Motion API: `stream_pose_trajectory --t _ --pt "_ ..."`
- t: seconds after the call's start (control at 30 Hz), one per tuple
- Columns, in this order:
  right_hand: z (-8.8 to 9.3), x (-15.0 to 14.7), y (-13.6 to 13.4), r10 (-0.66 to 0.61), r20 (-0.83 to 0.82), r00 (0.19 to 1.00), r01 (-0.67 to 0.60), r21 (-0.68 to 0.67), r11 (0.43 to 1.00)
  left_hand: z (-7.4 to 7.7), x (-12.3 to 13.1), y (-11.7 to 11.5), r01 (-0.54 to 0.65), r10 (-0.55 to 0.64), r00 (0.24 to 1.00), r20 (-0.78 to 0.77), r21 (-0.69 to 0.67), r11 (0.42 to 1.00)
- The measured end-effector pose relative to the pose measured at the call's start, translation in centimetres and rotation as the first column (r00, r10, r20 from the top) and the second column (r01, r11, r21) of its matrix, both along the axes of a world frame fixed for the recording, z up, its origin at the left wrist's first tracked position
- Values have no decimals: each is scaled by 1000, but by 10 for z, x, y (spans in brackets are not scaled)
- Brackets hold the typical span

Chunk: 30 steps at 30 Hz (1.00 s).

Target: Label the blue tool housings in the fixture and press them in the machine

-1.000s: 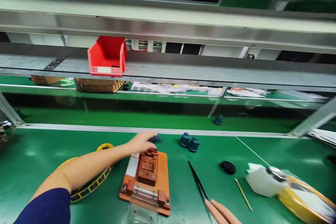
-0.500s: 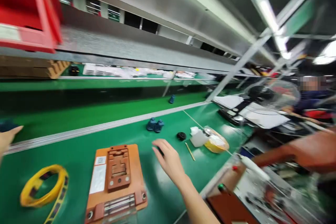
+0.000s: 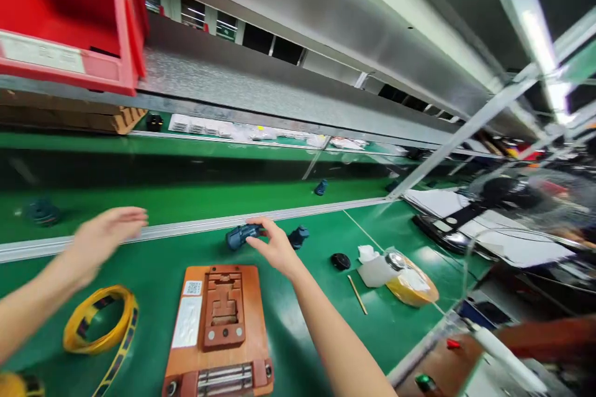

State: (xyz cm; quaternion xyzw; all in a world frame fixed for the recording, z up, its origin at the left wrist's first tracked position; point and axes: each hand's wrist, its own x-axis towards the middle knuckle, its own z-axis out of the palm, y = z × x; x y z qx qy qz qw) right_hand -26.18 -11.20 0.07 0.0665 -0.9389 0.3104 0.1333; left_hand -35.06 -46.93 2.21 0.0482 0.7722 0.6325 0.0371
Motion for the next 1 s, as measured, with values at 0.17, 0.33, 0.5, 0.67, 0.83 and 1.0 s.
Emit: stream_pose_trajectory --t 0.17,0.33,0.5,0.67,0.83,1.0 --pt "20 31 -61 601 -27 798 -457 -677 577 -15 92 70 195 -543 680 492 593 781" --pt "22 60 -71 543 -19 839 -447 -593 670 -7 138 95 -61 -468 628 622 639 767" --pt "5 84 -74 432 12 902 -412 -279 867 1 155 107 -81 -371 693 618 579 811" --pt "-18 72 -56 312 85 946 -289 -206 935 2 171 85 -13 -156 898 412 380 925" --pt "-29 57 -39 337 155 929 -300 -222 928 -16 204 30 30 -45 946 320 53 998" --pt "-36 58 -43 454 146 879 -429 -176 886 -61 268 12 226 -202 917 345 -30 974"
